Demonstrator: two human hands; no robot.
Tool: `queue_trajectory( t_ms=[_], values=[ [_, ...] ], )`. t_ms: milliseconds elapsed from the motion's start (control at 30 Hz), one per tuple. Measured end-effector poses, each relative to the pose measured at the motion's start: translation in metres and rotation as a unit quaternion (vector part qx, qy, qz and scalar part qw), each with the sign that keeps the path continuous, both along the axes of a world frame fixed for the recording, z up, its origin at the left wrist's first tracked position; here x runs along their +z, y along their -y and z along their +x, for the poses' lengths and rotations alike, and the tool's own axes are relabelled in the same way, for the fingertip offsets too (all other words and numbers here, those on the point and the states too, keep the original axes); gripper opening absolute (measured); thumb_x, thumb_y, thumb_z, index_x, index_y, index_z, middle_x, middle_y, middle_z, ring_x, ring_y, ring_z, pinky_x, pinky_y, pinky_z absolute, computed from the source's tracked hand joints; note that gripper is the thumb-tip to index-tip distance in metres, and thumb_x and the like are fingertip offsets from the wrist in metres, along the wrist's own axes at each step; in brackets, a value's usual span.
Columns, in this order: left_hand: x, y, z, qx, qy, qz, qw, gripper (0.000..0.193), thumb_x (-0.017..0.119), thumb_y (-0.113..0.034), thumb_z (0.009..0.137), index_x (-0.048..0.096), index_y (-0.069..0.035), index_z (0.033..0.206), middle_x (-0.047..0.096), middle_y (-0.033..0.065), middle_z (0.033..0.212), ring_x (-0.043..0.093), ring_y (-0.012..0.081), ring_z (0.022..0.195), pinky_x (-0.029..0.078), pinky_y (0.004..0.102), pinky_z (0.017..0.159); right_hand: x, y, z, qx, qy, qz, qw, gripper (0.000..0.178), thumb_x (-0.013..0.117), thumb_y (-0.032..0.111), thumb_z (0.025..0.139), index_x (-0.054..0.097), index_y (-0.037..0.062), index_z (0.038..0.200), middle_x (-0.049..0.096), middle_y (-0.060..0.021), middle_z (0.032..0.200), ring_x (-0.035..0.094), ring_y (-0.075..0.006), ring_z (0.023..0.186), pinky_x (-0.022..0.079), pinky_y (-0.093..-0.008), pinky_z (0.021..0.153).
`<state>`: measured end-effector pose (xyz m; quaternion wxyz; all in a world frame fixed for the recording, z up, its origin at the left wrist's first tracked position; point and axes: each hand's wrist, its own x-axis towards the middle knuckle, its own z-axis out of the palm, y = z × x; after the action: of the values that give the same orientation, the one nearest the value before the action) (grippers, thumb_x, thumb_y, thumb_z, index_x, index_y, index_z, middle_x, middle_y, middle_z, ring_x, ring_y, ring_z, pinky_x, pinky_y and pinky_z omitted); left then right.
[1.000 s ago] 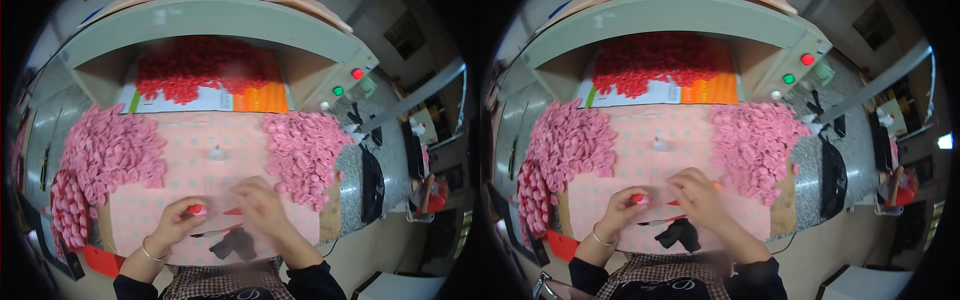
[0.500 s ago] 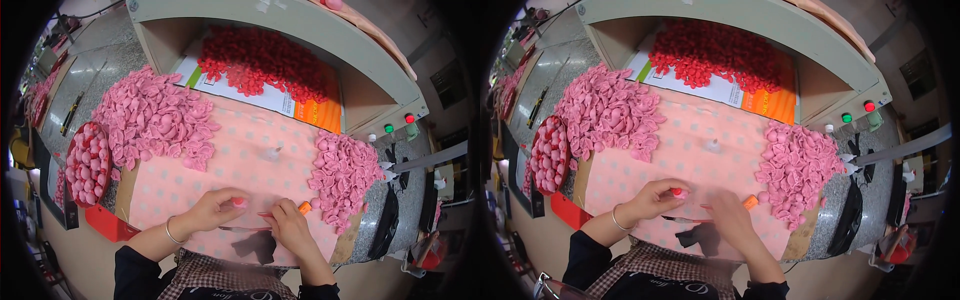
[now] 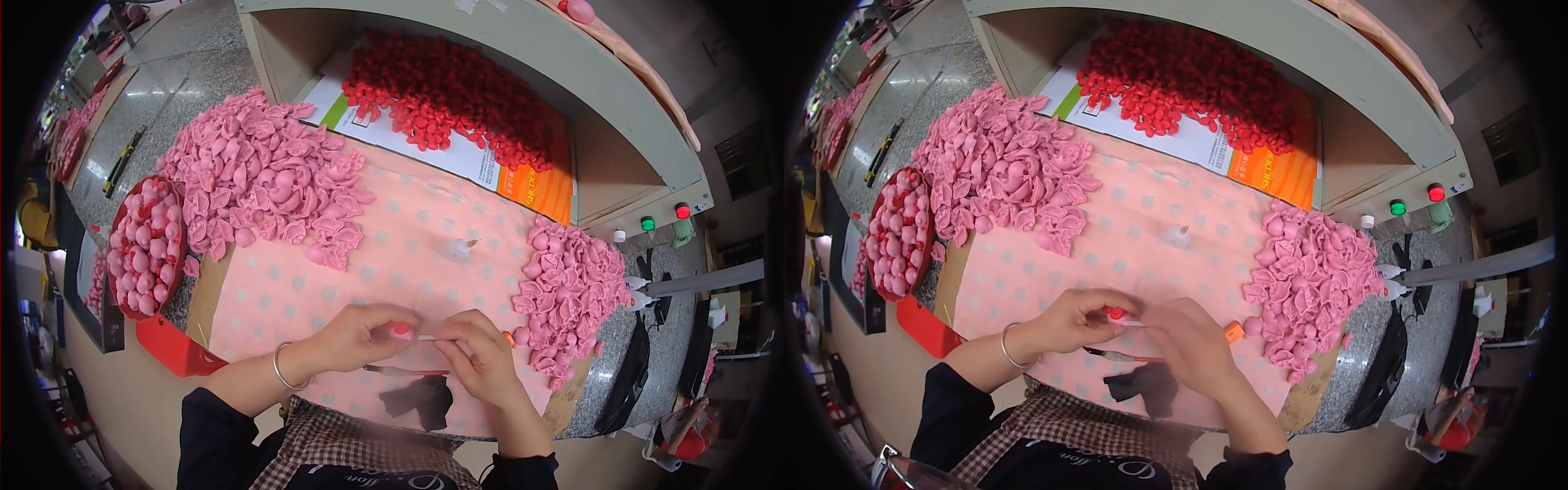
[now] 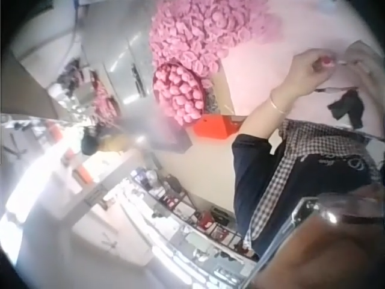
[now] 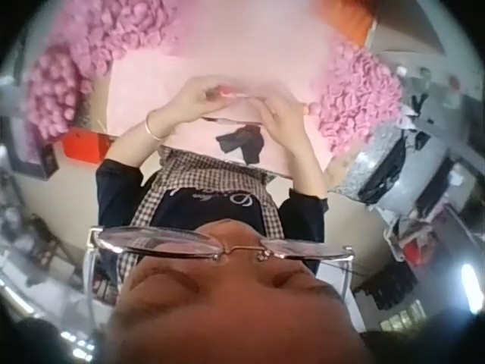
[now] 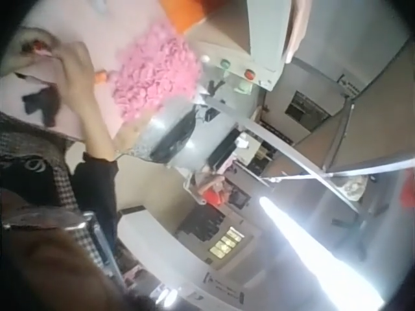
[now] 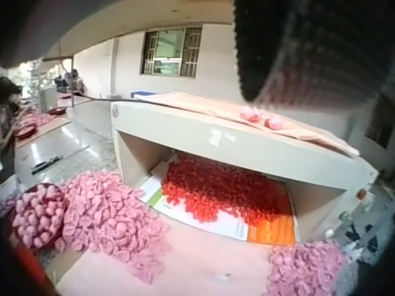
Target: Assembling pink toy components by applying glue and joining parts.
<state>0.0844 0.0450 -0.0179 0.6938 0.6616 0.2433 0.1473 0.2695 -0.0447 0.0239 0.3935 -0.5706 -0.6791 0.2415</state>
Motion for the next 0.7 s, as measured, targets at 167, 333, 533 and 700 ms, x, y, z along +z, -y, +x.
queue_trajectory(
  t_ms=[167, 333, 533, 700],
  values=[
    [-0.004, 0.001, -0.003, 0.001, 0.036, 0.016, 0.999, 0.034, 0.055, 0.005, 0.074, 0.053, -0.001, 0.107, 0.058, 0.0059, 0.098, 0.054, 0.0091, 0.085, 0.046, 0.0222, 0.072, 0.0, -0.012, -0.018, 0.094, 0.105, 0.045, 0.989, 0.026, 0.061, -0.005, 0.063, 0.059, 0.0035, 0.087, 0.054, -0.0053, 0.083, 0.055, -0.0186, 0.071, 0.045, -0.0262, 0.056],
    [-0.002, 0.001, -0.006, -0.018, -0.017, 0.028, 0.999, 0.033, 0.057, 0.003, 0.074, 0.054, -0.001, 0.107, 0.057, 0.0054, 0.095, 0.054, 0.0079, 0.083, 0.047, 0.0209, 0.07, -0.005, -0.009, -0.021, 0.097, 0.209, 0.033, 0.973, 0.03, 0.058, -0.004, 0.054, 0.06, 0.0036, 0.083, 0.053, -0.0045, 0.08, 0.055, -0.0204, 0.071, 0.047, -0.028, 0.057],
    [-0.012, 0.013, -0.013, 0.013, 0.017, 0.029, 0.999, 0.032, 0.06, 0.0, 0.075, 0.054, 0.0, 0.107, 0.057, 0.004, 0.094, 0.052, 0.0054, 0.078, 0.047, 0.0199, 0.063, -0.021, -0.002, -0.006, -0.002, 0.144, 0.052, 0.988, 0.028, 0.058, -0.006, 0.059, 0.061, 0.0054, 0.084, 0.053, -0.0053, 0.08, 0.055, -0.0207, 0.071, 0.047, -0.0286, 0.057],
    [-0.013, 0.009, -0.018, -0.002, 0.006, 0.032, 0.999, 0.032, 0.06, 0.001, 0.075, 0.054, 0.0, 0.107, 0.056, 0.0041, 0.094, 0.053, 0.0058, 0.08, 0.047, 0.0207, 0.066, -0.007, -0.001, -0.03, 0.048, 0.099, 0.037, 0.993, 0.027, 0.059, -0.005, 0.059, 0.061, 0.0067, 0.083, 0.054, -0.0054, 0.08, 0.055, -0.0199, 0.07, 0.047, -0.029, 0.056]
  ],
)
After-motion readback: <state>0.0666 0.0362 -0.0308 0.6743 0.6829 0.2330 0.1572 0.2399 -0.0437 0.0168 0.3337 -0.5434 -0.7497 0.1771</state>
